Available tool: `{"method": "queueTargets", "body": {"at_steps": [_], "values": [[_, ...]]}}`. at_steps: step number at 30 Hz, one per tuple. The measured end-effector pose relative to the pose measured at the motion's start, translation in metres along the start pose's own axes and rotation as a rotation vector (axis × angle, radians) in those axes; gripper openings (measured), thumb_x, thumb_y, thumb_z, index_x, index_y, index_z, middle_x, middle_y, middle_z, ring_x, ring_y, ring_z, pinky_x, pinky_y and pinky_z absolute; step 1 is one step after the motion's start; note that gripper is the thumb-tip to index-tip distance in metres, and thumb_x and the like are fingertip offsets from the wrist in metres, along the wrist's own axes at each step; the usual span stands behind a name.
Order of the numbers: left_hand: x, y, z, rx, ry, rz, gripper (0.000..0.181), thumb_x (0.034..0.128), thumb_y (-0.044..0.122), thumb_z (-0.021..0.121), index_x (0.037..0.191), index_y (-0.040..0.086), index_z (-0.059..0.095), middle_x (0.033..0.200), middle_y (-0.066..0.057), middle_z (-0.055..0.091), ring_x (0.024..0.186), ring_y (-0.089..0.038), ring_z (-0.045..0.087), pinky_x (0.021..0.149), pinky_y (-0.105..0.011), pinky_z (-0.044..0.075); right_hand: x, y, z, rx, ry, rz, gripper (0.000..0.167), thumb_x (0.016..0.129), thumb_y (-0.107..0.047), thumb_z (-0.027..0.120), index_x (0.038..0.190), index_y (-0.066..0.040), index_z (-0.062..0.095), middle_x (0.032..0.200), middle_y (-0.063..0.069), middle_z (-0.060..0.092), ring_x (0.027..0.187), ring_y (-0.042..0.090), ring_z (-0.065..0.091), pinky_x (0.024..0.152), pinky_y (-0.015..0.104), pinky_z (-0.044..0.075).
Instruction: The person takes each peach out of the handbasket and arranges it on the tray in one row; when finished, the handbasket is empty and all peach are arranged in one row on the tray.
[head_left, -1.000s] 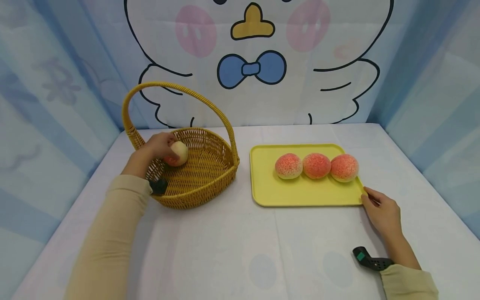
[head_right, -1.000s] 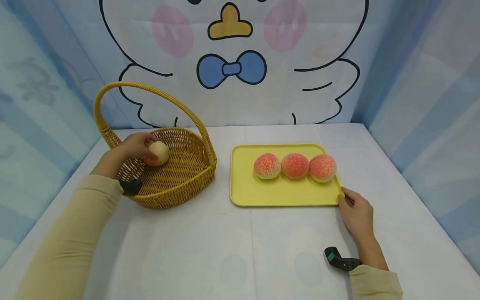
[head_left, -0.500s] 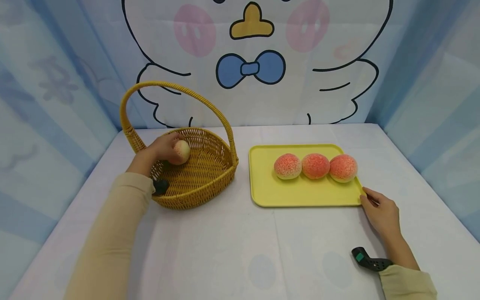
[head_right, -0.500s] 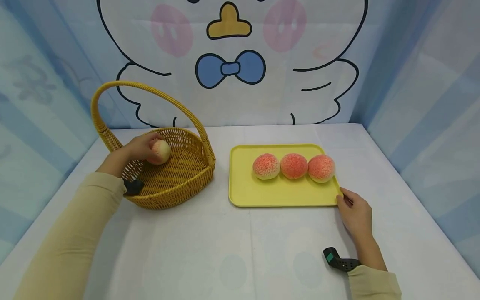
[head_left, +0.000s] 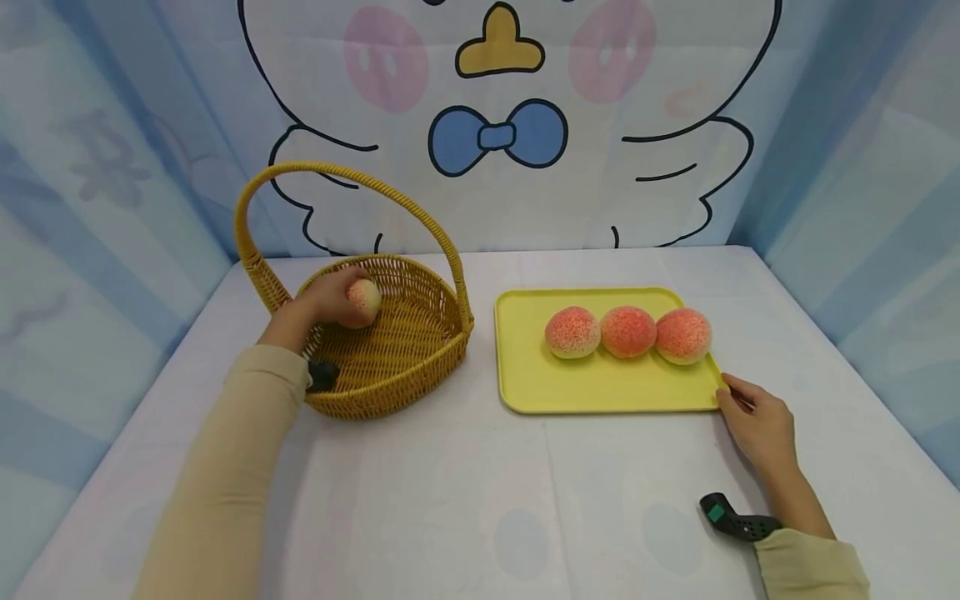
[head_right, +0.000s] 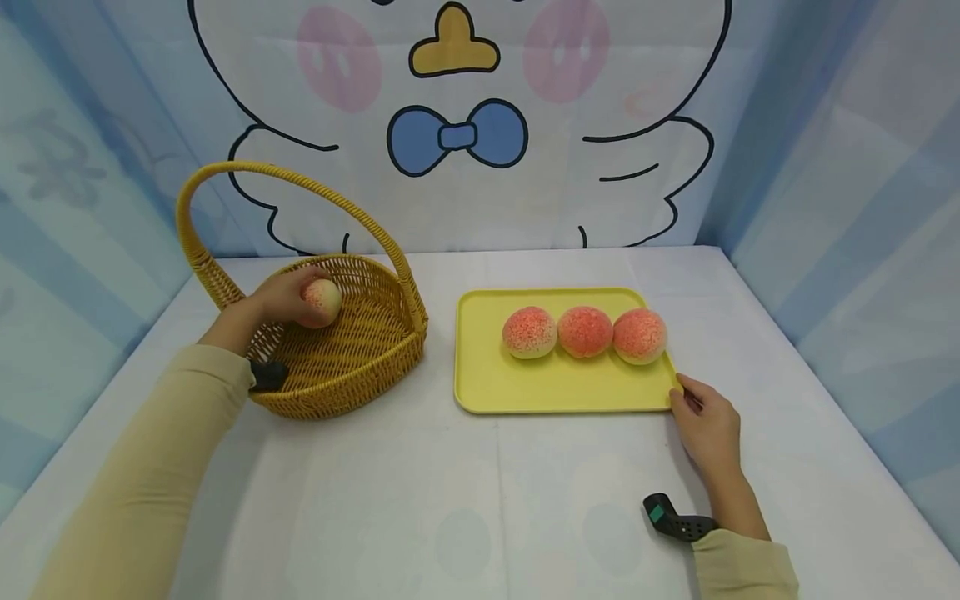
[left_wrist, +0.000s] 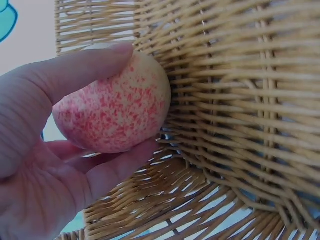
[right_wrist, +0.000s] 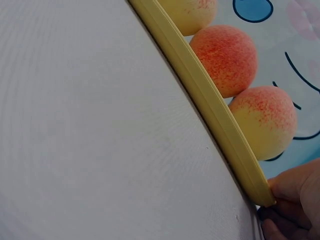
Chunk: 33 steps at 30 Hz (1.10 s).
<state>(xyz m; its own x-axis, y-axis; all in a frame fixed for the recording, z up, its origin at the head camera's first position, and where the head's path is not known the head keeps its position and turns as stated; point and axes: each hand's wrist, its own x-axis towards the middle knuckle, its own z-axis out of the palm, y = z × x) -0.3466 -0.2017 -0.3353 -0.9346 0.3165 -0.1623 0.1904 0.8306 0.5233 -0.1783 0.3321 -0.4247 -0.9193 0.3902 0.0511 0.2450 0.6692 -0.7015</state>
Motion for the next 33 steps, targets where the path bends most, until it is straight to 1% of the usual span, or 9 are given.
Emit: {"method": "queueTargets", "body": {"at_steps": [5,7,10,12,17,23,29,33], "values": [[-0.005,0.002,-0.002,-0.095,0.049,0.049,0.068,0.0766,0.014,0.073,0.134,0.004,0.039,0.126,-0.023,0.043,0.105,-0.038,0.044,0.083,-0.051,0.04,0.0,-0.001,-0.001,-0.003,0.006,-0.007,0.045,0.096,-0.022,0.045,0.133,0.004,0.044,0.129,0.028,0.044,0.119,0.043,0.04,0.092,0.052,0.037],[-0.006,0.003,-0.004,-0.142,0.056,0.058,0.07,0.0761,0.015,0.075,0.135,0.007,0.04,0.127,-0.022,0.042,0.107,-0.037,0.044,0.084,-0.051,0.04,0.001,-0.001,-0.002,-0.004,0.007,-0.01,0.045,0.096,-0.022,0.045,0.133,0.004,0.044,0.129,0.029,0.044,0.119,0.044,0.04,0.093,0.052,0.036],[-0.008,0.005,-0.007,-0.182,0.054,0.071,0.071,0.0763,0.017,0.075,0.136,0.011,0.039,0.127,-0.019,0.044,0.108,-0.035,0.045,0.085,-0.05,0.04,0.002,0.0,-0.002,-0.004,0.002,-0.005,0.046,0.096,-0.023,0.045,0.133,0.004,0.043,0.129,0.029,0.044,0.119,0.044,0.039,0.093,0.052,0.036],[-0.011,0.007,-0.008,-0.196,0.054,0.088,0.071,0.0763,0.018,0.076,0.137,0.014,0.039,0.125,-0.017,0.045,0.106,-0.033,0.046,0.084,-0.049,0.042,0.002,0.0,-0.001,-0.003,-0.004,-0.001,0.046,0.096,-0.023,0.045,0.133,0.004,0.043,0.13,0.029,0.044,0.12,0.044,0.038,0.094,0.053,0.035],[-0.02,0.016,-0.008,-0.23,0.063,0.156,0.073,0.0754,0.021,0.077,0.137,0.018,0.039,0.124,-0.014,0.046,0.104,-0.03,0.049,0.082,-0.046,0.045,0.002,0.0,0.0,0.0,-0.005,-0.004,0.046,0.096,-0.023,0.045,0.133,0.004,0.043,0.129,0.029,0.044,0.12,0.045,0.039,0.093,0.053,0.035],[-0.032,0.028,-0.008,-0.272,0.063,0.208,0.073,0.0751,0.02,0.077,0.137,0.019,0.039,0.125,-0.012,0.046,0.105,-0.029,0.049,0.081,-0.045,0.046,0.0,-0.001,-0.001,0.002,-0.008,0.003,0.046,0.096,-0.023,0.045,0.133,0.004,0.043,0.129,0.029,0.044,0.119,0.044,0.04,0.093,0.052,0.036],[-0.045,0.039,-0.01,-0.316,0.066,0.258,0.073,0.0732,0.021,0.079,0.136,0.022,0.041,0.122,-0.008,0.045,0.1,-0.028,0.052,0.077,-0.041,0.049,-0.001,0.0,-0.001,-0.006,-0.005,-0.022,0.045,0.096,-0.022,0.045,0.132,0.005,0.044,0.127,0.03,0.045,0.117,0.044,0.041,0.091,0.053,0.037],[-0.053,0.046,-0.01,-0.326,0.081,0.312,0.073,0.0731,0.02,0.079,0.135,0.023,0.041,0.123,-0.007,0.046,0.102,-0.027,0.052,0.077,-0.042,0.049,0.0,0.0,0.0,-0.002,0.0,-0.025,0.046,0.096,-0.023,0.045,0.132,0.006,0.044,0.127,0.03,0.045,0.117,0.044,0.042,0.091,0.052,0.037]]}}
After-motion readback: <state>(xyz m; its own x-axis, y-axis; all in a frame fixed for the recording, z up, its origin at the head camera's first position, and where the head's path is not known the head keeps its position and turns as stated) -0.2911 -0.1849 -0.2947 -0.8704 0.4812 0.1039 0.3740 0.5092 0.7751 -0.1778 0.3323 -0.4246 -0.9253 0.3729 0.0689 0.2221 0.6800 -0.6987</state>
